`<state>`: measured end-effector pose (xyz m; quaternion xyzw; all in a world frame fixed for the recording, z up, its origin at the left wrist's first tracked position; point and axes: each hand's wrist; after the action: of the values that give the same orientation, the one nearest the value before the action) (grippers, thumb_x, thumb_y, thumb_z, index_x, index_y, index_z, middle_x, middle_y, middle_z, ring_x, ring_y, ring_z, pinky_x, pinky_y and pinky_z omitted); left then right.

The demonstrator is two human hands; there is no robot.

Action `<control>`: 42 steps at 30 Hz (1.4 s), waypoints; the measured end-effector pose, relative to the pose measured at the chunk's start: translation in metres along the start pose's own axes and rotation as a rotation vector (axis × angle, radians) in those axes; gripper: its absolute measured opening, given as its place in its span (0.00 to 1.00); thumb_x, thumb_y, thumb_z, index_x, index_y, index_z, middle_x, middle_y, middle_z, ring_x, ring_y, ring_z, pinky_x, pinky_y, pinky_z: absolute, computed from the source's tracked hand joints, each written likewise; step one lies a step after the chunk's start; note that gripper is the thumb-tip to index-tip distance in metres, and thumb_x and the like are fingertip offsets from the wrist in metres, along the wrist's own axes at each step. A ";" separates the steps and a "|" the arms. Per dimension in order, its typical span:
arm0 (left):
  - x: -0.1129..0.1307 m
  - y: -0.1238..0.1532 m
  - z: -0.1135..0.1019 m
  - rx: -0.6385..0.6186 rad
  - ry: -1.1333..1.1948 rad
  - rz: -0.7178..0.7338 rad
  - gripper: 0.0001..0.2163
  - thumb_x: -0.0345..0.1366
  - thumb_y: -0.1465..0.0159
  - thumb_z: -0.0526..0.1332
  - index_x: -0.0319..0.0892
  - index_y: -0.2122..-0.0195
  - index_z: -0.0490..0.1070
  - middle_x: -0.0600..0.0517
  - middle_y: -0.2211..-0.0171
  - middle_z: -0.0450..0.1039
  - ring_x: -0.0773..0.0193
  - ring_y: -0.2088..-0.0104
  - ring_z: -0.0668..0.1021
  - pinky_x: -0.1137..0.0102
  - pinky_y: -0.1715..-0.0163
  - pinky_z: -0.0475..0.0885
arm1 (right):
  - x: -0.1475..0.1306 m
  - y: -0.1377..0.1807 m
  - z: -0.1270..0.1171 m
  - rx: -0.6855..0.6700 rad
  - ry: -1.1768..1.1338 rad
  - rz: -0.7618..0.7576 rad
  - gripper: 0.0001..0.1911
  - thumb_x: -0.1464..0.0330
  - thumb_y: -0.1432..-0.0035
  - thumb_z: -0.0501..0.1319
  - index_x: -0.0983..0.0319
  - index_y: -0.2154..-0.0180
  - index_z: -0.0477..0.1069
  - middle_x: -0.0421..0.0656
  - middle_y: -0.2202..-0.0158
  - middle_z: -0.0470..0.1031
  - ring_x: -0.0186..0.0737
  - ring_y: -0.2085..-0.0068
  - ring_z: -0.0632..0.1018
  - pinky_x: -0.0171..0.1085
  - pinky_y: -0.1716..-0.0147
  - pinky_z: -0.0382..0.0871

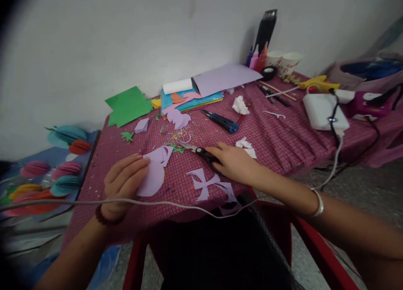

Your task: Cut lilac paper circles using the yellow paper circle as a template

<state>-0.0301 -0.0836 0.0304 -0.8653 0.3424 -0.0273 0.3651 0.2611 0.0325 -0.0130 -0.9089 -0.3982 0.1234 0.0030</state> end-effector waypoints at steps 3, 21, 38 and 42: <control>-0.012 0.010 0.007 -0.010 0.026 -0.039 0.10 0.24 0.37 0.55 0.40 0.56 0.70 0.43 0.55 0.77 0.55 0.47 0.74 0.57 0.51 0.73 | 0.001 -0.008 0.001 0.007 0.012 -0.020 0.23 0.68 0.39 0.55 0.60 0.42 0.64 0.48 0.56 0.73 0.43 0.61 0.77 0.38 0.64 0.68; -0.011 -0.046 0.073 0.250 1.208 -1.329 0.27 0.32 0.51 0.68 0.41 0.50 0.62 0.52 0.68 0.75 0.67 0.75 0.76 0.72 0.78 0.74 | -0.044 -0.116 -0.005 -0.016 -1.432 0.002 0.11 0.62 0.39 0.55 0.64 0.65 0.68 0.36 0.76 0.67 0.30 0.76 0.68 0.30 0.76 0.63; -0.008 -0.006 0.076 0.005 0.723 -0.868 0.18 0.28 0.37 0.58 0.53 0.48 0.72 0.53 0.67 0.70 0.70 0.73 0.73 0.73 0.73 0.70 | -0.044 -0.114 0.035 -0.363 -2.002 0.107 0.14 0.61 0.36 0.56 0.65 0.68 0.68 0.40 0.74 0.74 0.29 0.79 0.75 0.29 0.79 0.71; -0.009 -0.004 0.074 -0.003 0.697 -0.816 0.14 0.27 0.37 0.58 0.52 0.55 0.76 0.53 0.68 0.70 0.70 0.73 0.74 0.74 0.74 0.70 | -0.044 -0.114 0.036 -0.354 -1.994 0.084 0.15 0.61 0.36 0.56 0.66 0.69 0.68 0.39 0.75 0.73 0.28 0.79 0.74 0.28 0.80 0.70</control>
<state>-0.0124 -0.0311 -0.0189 -0.8681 0.0792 -0.4523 0.1883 0.1419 0.0748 -0.0260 -0.3922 -0.1993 0.7653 -0.4699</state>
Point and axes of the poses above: each hand's wrist, its own y-axis away from the middle knuckle, its own z-axis out of the palm, x = y × z
